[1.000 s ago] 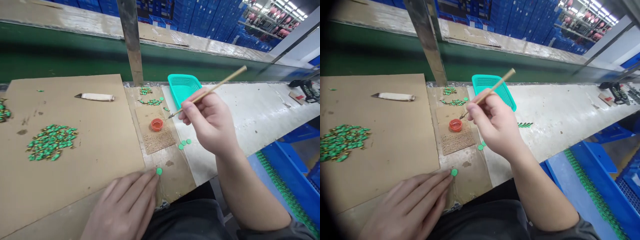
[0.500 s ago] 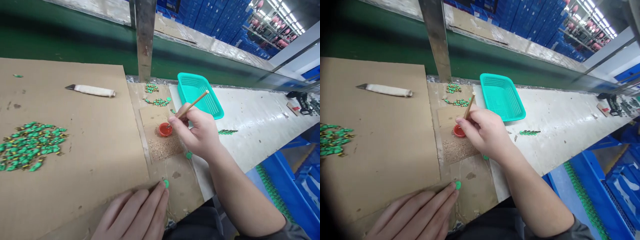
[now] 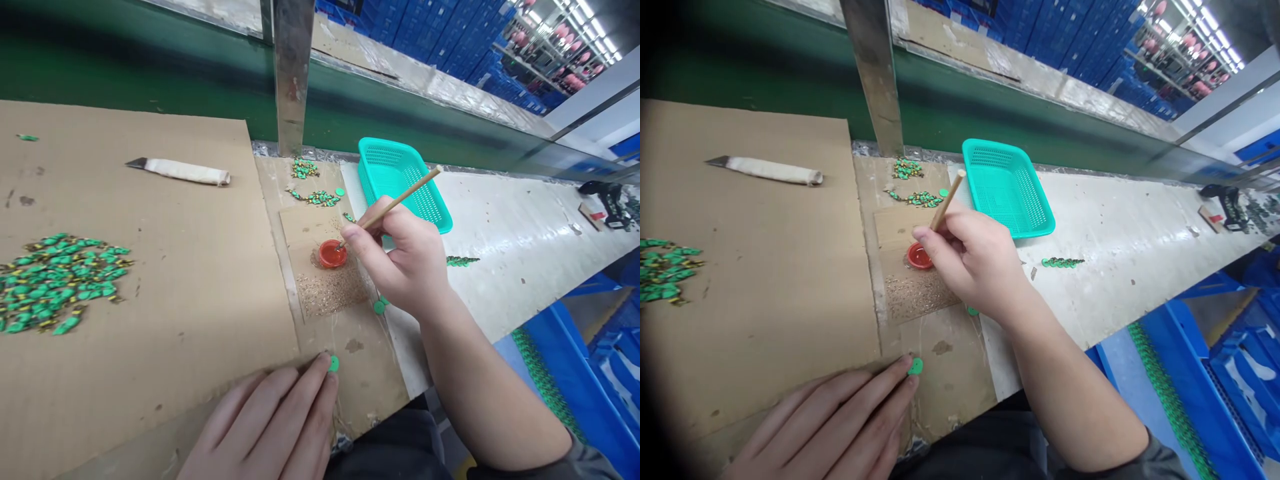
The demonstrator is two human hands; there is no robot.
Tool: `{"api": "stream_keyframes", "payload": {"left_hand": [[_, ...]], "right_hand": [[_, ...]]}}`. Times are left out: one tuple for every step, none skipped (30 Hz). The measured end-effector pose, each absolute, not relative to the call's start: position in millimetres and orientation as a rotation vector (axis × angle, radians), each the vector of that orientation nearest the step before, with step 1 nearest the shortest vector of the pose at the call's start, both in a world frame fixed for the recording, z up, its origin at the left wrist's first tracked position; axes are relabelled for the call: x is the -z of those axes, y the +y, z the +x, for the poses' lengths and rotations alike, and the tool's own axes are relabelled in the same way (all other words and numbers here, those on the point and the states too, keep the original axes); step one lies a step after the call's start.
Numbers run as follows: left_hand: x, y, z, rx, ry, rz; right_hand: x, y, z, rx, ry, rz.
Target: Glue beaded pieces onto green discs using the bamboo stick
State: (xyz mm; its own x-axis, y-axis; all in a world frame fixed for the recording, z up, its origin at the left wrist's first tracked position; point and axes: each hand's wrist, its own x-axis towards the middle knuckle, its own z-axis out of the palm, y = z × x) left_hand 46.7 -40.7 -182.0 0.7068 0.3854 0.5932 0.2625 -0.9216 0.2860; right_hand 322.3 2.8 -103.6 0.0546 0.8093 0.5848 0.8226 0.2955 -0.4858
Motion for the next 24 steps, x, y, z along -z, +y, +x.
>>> {"api": "stream_keyframes", "payload": {"left_hand": [[179.8, -39.4, 47.2, -0.998, 0.491, 2.758], [177.7, -38.2, 47.6, -0.981, 0.457, 2.78], [175.8, -37.5, 47.9, -0.965, 0.439, 2.788], [174.2, -37.2, 48.1, -0.952, 0.437, 2.785], [173.0, -37.2, 48.2, -0.939, 0.456, 2.774], [171.9, -37.5, 48.2, -0.935, 0.471, 2.762], [171.0, -37.7, 48.1, -0.931, 0.478, 2.752], [170.2, -37.8, 47.8, -0.919, 0.46, 2.759], [169.4, -37.6, 47.3, -0.902, 0.432, 2.773], [168.7, -37.3, 46.7, -0.89, 0.41, 2.788], [168.0, -36.9, 46.0, -0.877, 0.397, 2.8], [167.4, -36.4, 45.2, -0.863, 0.388, 2.811], [166.9, -36.2, 44.5, -0.851, 0.391, 2.822], [166.4, -36.2, 43.9, -0.837, 0.388, 2.831], [165.9, -36.6, 43.4, -0.82, 0.384, 2.834], [165.4, -37.2, 43.2, -0.809, 0.384, 2.832], [164.9, -38.1, 43.0, -0.806, 0.389, 2.824], [164.4, -38.9, 43.0, -0.813, 0.398, 2.814], [163.9, -39.7, 43.1, -0.82, 0.399, 2.807], [163.5, -40.3, 43.3, -0.826, 0.396, 2.804], [163.2, -40.6, 43.4, -0.83, 0.393, 2.809], [163.0, -40.8, 43.5, -0.831, 0.387, 2.816], [162.8, -40.7, 43.6, -0.83, 0.383, 2.827], [162.6, -40.5, 43.7, -0.823, 0.38, 2.836]], "right_hand": [[102.3, 1.9, 321.8, 0.027, -1.715, -1.475], [100.6, 0.4, 321.2, 0.031, -1.705, -1.459], [98.7, -1.9, 320.2, 0.032, -1.694, -1.444], [96.6, -5.3, 319.0, 0.032, -1.68, -1.435], [94.7, -9.8, 317.5, 0.03, -1.668, -1.432], [93.3, -15.2, 315.7, 0.03, -1.654, -1.434], [92.6, -21.4, 313.7, 0.025, -1.642, -1.442], [93.0, -27.9, 311.5, 0.014, -1.634, -1.455], [94.5, -34.5, 309.4, -0.002, -1.636, -1.465], [97.2, -40.6, 307.3, -0.021, -1.643, -1.47], [100.7, -46.0, 305.4, -0.043, -1.651, -1.474], [104.7, -50.6, 303.6, -0.063, -1.656, -1.476], [108.8, -54.3, 302.0, -0.08, -1.659, -1.475], [112.6, -57.4, 300.4, -0.091, -1.658, -1.472], [115.9, -60.2, 298.8, -0.098, -1.651, -1.469], [118.6, -62.9, 297.1, -0.103, -1.641, -1.464], [120.8, -65.7, 295.3, -0.106, -1.628, -1.46], [122.6, -68.9, 293.4, -0.107, -1.608, -1.458], [124.3, -72.3, 291.4, -0.113, -1.584, -1.46], [126.1, -75.6, 289.4, -0.121, -1.559, -1.458], [128.1, -78.6, 287.5, -0.129, -1.54, -1.451], [130.4, -80.9, 285.7, -0.139, -1.528, -1.445], [132.7, -82.3, 284.2, -0.144, -1.519, -1.44], [135.1, -82.6, 283.1, -0.143, -1.511, -1.435]]}}
